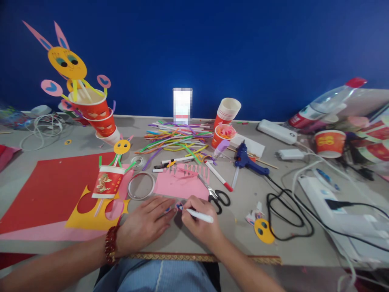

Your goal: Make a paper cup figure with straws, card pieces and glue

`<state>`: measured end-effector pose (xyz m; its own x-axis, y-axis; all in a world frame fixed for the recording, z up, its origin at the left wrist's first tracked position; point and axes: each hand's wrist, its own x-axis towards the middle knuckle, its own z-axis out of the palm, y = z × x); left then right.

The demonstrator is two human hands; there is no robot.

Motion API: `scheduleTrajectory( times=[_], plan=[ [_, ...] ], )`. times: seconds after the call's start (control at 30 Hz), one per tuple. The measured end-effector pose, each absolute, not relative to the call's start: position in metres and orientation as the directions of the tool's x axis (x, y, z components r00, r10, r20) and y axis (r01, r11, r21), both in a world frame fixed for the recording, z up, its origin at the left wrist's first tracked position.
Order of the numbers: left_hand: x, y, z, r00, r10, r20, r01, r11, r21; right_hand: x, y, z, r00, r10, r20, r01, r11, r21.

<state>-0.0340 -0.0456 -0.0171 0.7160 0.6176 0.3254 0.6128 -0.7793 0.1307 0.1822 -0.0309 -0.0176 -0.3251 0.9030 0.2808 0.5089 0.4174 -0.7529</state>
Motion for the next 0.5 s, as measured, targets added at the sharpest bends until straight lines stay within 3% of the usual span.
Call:
scheduleTrajectory(
  times=[0.5],
  plan=[
    [-0.0344,-0.0457,-0.016,0.721,0.618,0.313,0.612,-0.78,0.13,0.1825,-0.0312,-0.018,-0.31,0.912,0.268,0.506,0.396,-0.766]
  ],
)
